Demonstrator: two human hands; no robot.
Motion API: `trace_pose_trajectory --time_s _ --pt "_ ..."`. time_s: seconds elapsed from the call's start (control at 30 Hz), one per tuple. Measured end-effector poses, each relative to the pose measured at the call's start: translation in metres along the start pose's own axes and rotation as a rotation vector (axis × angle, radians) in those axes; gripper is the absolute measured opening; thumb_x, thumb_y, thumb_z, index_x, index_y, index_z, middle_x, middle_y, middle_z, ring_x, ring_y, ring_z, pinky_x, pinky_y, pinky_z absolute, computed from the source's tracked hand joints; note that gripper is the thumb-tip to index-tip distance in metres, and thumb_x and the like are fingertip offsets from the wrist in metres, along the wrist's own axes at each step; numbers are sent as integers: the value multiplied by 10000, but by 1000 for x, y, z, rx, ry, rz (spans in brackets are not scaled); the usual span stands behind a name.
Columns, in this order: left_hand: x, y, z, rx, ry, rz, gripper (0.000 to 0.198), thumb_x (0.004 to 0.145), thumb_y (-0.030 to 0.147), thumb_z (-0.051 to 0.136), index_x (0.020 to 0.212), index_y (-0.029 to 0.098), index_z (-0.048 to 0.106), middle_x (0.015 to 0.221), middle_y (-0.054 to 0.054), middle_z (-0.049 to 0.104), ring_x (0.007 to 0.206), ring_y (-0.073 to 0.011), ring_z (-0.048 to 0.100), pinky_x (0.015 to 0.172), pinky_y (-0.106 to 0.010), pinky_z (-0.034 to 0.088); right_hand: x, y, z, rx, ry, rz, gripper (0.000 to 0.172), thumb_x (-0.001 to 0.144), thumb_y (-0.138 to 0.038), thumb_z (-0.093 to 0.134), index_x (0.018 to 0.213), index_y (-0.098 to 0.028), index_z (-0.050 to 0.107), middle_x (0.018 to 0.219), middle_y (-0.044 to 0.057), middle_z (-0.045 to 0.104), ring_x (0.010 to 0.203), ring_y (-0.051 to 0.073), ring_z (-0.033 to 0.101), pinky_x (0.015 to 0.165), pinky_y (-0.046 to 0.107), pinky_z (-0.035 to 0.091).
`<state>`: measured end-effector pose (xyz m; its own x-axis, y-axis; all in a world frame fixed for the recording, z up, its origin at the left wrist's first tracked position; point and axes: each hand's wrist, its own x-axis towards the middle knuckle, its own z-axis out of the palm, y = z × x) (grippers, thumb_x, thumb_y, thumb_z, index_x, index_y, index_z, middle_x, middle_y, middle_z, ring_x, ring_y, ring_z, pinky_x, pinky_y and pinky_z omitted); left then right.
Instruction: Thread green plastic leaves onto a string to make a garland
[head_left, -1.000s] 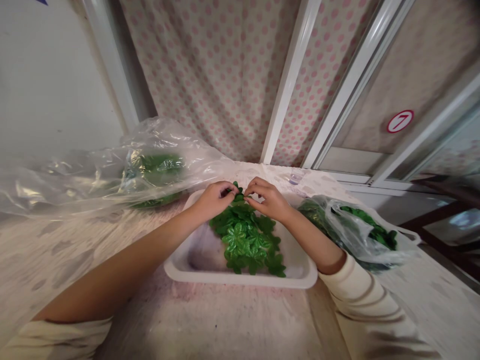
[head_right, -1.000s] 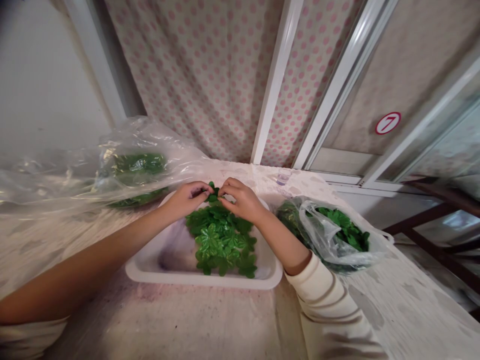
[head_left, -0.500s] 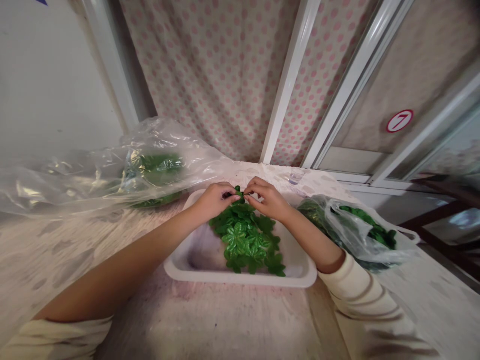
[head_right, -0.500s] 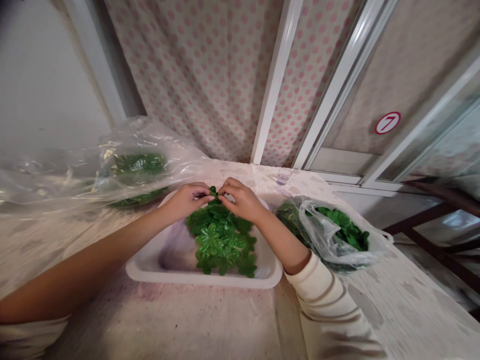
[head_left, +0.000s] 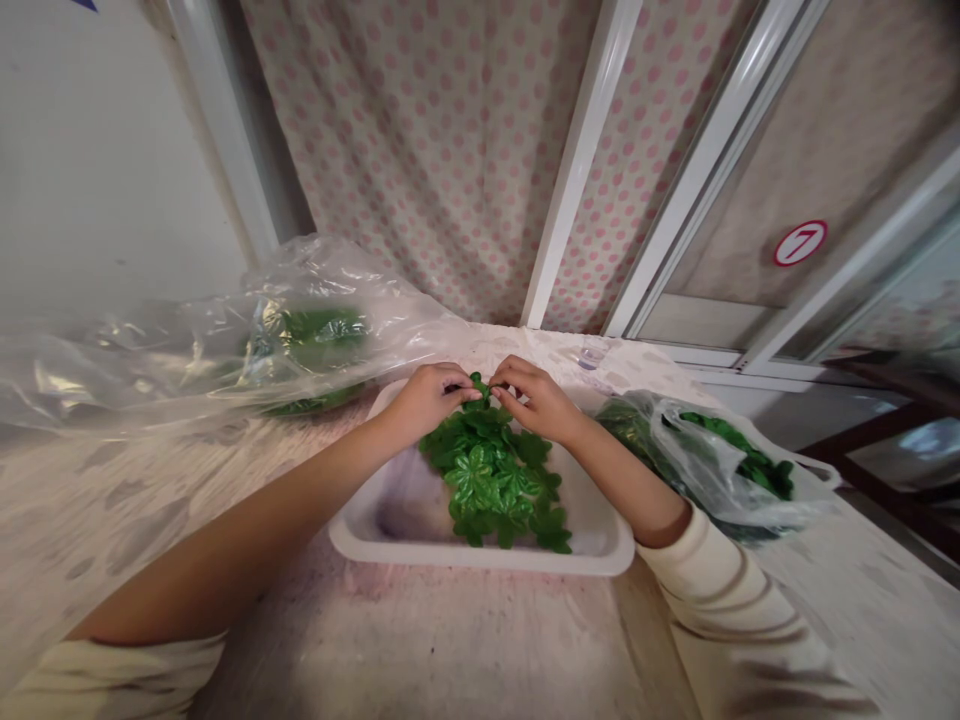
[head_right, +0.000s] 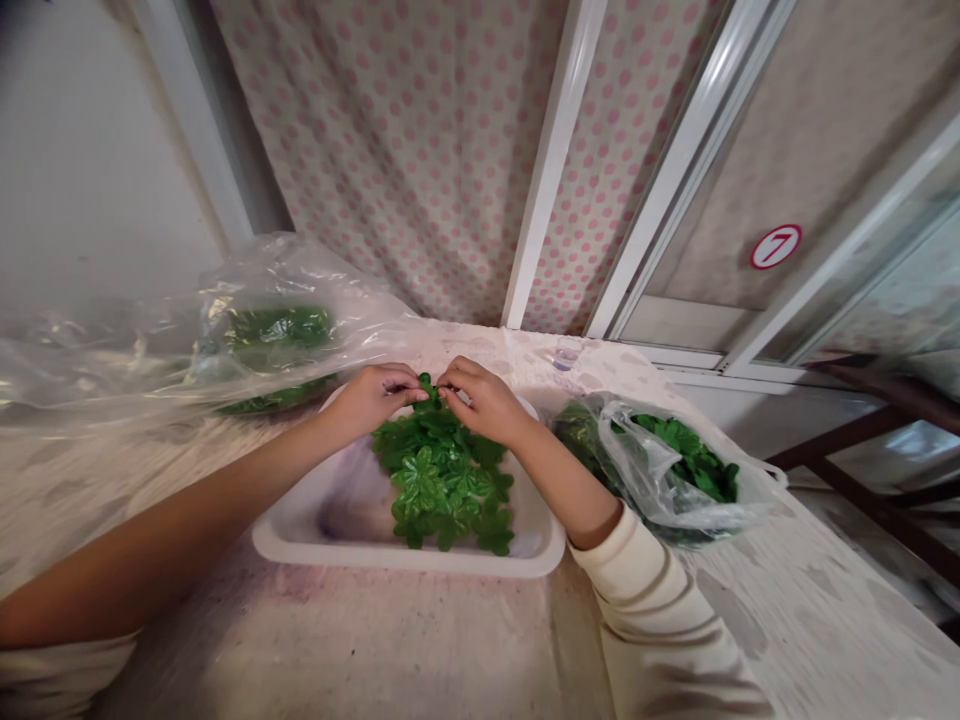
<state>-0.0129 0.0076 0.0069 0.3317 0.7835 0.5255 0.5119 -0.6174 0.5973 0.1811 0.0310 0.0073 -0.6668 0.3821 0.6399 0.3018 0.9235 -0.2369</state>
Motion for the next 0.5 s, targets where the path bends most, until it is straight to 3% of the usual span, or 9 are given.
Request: trace_pose_trajectory --time_s 0.2,0.4,0.5 --pt "-2 5 -3 -53 181 -147 456 879 440 356 795 144 691 839 -68 691 827 -178 611 805 -294 448 0 1 0 3 -79 14 145 888 -197 415 873 -168 556 771 49 563 697 143 514 651 252 409" --pt "0 -7 0 -109 295 -169 279 803 356 521 900 143 674 922 -85 682 824 -176 619 784 -302 475 -2 -1 2 76 -264 42 160 842 -166 453 789 -155 603 655 0 587 541 89 480 558 205 379" --pt "1 -12 2 -170 263 -142 272 761 284 577 991 151 636 967 -84 664 796 -154 619 775 -300 483 -4 -3 1 86 -260 80 151 814 -184 498 874 -158 634 593 -22 559 500 79 460 536 192 374"
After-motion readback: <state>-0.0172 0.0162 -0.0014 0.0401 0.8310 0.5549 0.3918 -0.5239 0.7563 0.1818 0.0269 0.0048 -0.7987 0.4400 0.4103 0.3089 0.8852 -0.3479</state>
